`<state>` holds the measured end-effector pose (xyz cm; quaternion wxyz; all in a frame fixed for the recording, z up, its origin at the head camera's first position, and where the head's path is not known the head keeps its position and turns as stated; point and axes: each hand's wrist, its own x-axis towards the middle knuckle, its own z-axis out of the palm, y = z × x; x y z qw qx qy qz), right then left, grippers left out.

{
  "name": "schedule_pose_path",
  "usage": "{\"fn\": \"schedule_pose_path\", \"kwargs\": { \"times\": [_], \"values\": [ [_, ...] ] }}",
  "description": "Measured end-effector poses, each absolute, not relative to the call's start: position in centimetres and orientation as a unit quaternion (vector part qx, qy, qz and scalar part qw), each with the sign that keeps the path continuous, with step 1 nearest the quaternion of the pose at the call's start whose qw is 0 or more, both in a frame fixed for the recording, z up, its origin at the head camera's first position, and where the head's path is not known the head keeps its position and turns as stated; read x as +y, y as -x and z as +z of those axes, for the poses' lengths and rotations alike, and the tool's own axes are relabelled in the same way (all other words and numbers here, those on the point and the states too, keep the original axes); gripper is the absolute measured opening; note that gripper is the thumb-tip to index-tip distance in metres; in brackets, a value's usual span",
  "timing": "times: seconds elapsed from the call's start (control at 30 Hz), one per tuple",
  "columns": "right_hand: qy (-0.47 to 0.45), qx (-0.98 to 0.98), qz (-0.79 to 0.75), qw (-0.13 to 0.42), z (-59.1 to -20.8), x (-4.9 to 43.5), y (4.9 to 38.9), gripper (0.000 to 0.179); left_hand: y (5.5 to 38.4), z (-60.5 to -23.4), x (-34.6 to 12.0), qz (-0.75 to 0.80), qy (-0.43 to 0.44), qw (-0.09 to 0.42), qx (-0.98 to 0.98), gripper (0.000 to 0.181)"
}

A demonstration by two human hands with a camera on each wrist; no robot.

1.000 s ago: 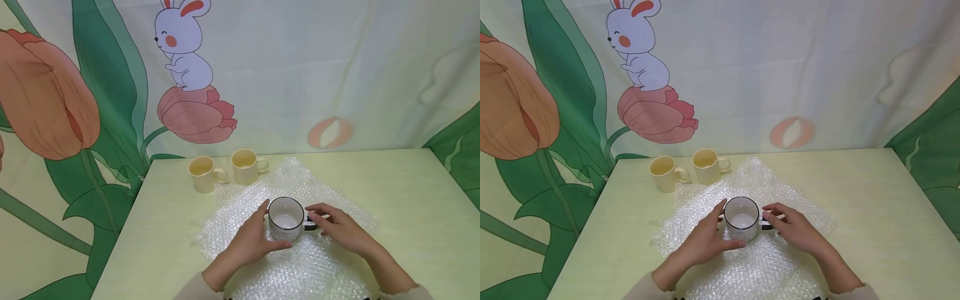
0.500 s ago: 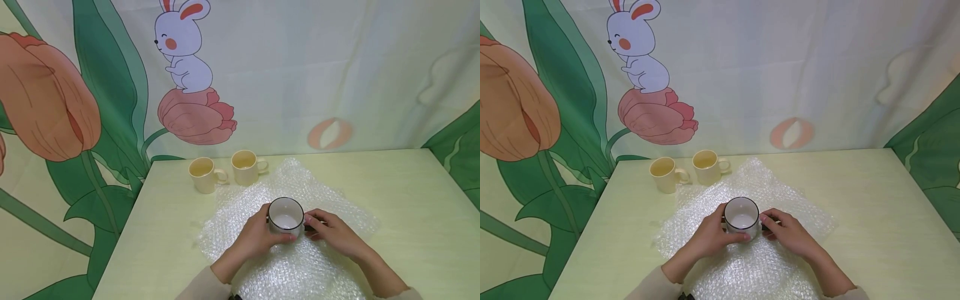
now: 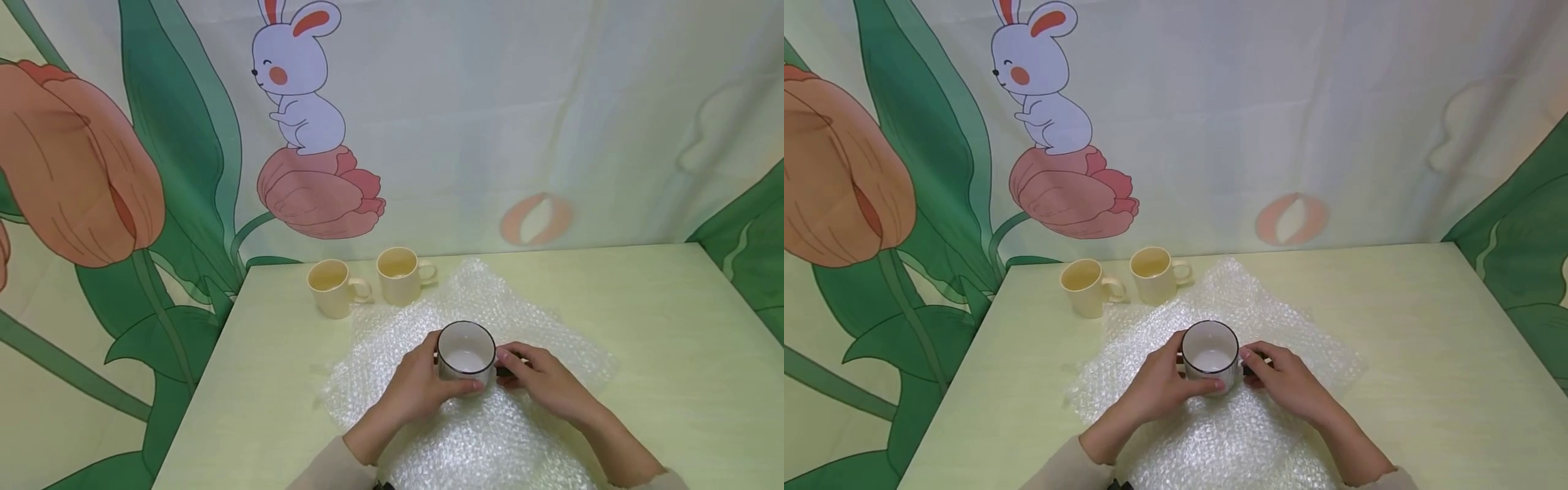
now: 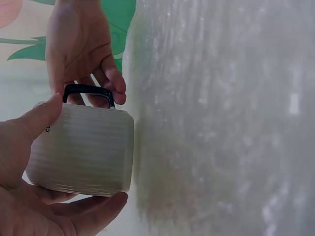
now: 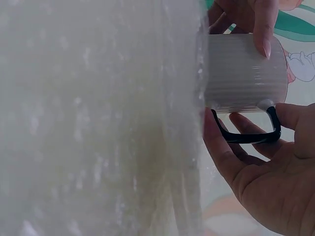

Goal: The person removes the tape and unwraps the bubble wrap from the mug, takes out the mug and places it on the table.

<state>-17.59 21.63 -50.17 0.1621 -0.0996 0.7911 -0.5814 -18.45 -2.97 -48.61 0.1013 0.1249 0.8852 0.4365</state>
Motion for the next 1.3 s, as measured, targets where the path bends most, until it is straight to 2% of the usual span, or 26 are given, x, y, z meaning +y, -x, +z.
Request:
{"fn": "schedule_pose_path", "kwargs": {
  "times": [0.47, 0.8, 1.3],
  "values": [
    [0.113, 0.793, -0.582, 0.141, -48.4, 22.0, 18.4, 0.045, 18.7, -46.3, -2.2, 0.421, -0.131, 0.071, 0.895, 0.093],
    [0.074, 0.798, -0.587, 0.117, -47.4, 23.2, 18.8, 0.048, 19.5, -45.7, -0.6, 0.420, -0.128, 0.073, 0.895, 0.089],
    [0.070, 0.791, -0.602, 0.083, -46.0, 25.1, 19.3, 0.046, 20.9, -43.3, 1.5, 0.345, -0.170, 0.057, 0.922, 0.091]
  ]
}}
